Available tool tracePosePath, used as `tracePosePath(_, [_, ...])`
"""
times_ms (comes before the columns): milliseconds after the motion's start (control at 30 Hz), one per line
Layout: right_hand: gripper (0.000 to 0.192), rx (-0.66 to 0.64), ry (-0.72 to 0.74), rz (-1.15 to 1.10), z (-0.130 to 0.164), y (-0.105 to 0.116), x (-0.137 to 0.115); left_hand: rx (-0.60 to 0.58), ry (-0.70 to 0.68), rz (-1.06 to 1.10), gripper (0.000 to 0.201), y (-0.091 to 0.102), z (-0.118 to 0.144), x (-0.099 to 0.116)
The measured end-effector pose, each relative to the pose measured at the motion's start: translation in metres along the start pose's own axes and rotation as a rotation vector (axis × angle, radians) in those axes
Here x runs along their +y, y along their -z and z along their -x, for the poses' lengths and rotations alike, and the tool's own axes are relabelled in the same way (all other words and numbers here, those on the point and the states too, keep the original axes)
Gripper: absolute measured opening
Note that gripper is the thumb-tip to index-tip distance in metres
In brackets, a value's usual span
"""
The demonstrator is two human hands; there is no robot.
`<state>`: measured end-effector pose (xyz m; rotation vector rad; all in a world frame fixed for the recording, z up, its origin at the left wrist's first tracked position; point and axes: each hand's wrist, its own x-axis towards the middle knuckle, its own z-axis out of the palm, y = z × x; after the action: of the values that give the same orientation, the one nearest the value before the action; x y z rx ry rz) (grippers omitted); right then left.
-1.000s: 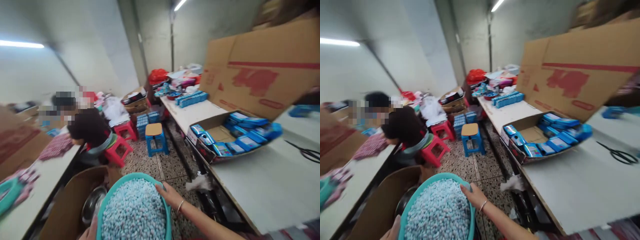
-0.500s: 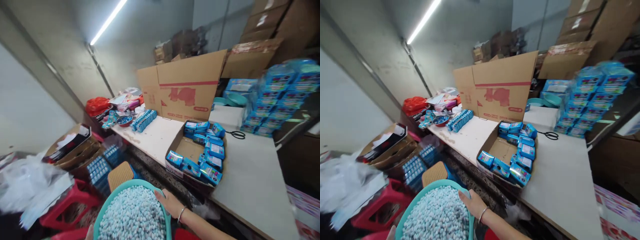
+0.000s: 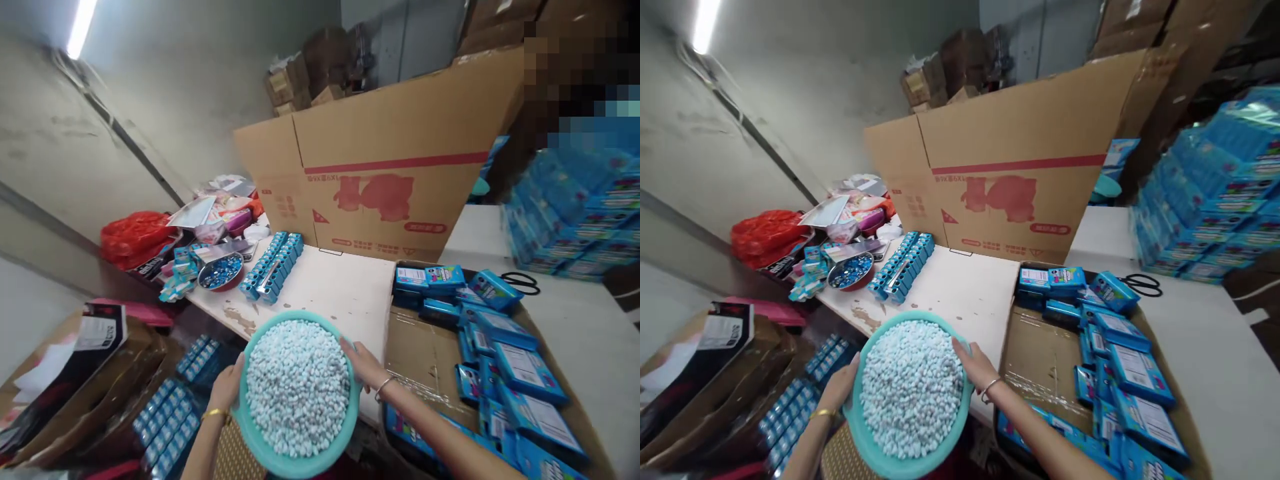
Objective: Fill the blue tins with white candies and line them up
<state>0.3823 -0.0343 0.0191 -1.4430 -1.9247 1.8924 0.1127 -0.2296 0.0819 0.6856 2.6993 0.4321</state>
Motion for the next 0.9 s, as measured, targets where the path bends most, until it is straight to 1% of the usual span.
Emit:
tracePosePath(67, [0.081, 0.073, -0.071, -0.057, -0.03, 0.007, -0.007, -0.134, -0.079, -0.032, 0.062, -0.009, -0.064, 0.033])
tracePosePath(100, [0.082, 0.126, -0.103, -0.086, -0.045, 0.009, -0.01, -0.179, -0.12, -0.048, 0.062, -0.016, -0.096, 0.05])
tracePosePath(200, [0.083, 0.28, -0.208, -0.178, -0.087, 0.013, -0.014, -0.252, -0.234, -0.079, 0.057, -0.046, -0.184, 0.101])
tracePosePath(267, [0.086, 0.364, -0.278, -0.24, -0.11, 0.015, -0.015, -0.314, -0.306, -0.096, 0.056, -0.067, -0.231, 0.134])
tracePosePath(367, [0.09, 0.475, -0.377, -0.302, -0.135, 0.019, -0.012, -0.421, -0.392, -0.109, 0.058, -0.1, -0.284, 0.179])
tracePosePath(433, [0.093, 0.531, -0.435, -0.314, -0.146, 0.023, -0.007, -0.494, -0.437, -0.11, 0.061, -0.122, -0.307, 0.203])
tracePosePath(533, [0.1, 0.586, -0.526, -0.292, -0.157, 0.026, 0.002, -0.584, -0.492, -0.111, 0.063, -0.151, -0.327, 0.229])
tracePosePath(600, [0.102, 0.607, -0.593, -0.275, -0.161, 0.026, 0.006, -0.626, -0.521, -0.113, 0.064, -0.165, -0.333, 0.239])
tracePosePath(667, [0.102, 0.619, -0.647, -0.28, -0.164, 0.025, 0.008, -0.655, -0.552, -0.112, 0.063, -0.173, -0.335, 0.243])
tracePosePath(733, [0.099, 0.635, -0.677, -0.31, -0.166, 0.025, 0.009, -0.66, -0.592, -0.104, 0.057, -0.172, -0.339, 0.242])
tracePosePath(800, [0.095, 0.648, -0.693, -0.347, -0.167, 0.026, 0.01, -0.622, -0.634, -0.084, 0.049, -0.161, -0.349, 0.235])
tracePosePath(833, [0.092, 0.651, -0.701, -0.366, -0.168, 0.026, 0.011, -0.587, -0.648, -0.071, 0.048, -0.153, -0.357, 0.23])
tracePosePath(867, [0.089, 0.653, -0.707, -0.382, -0.168, 0.026, 0.012, -0.528, -0.657, -0.056, 0.048, -0.143, -0.366, 0.223])
tracePosePath(900, [0.086, 0.654, -0.712, -0.392, -0.168, 0.025, 0.014, -0.44, -0.664, -0.043, 0.047, -0.131, -0.377, 0.215])
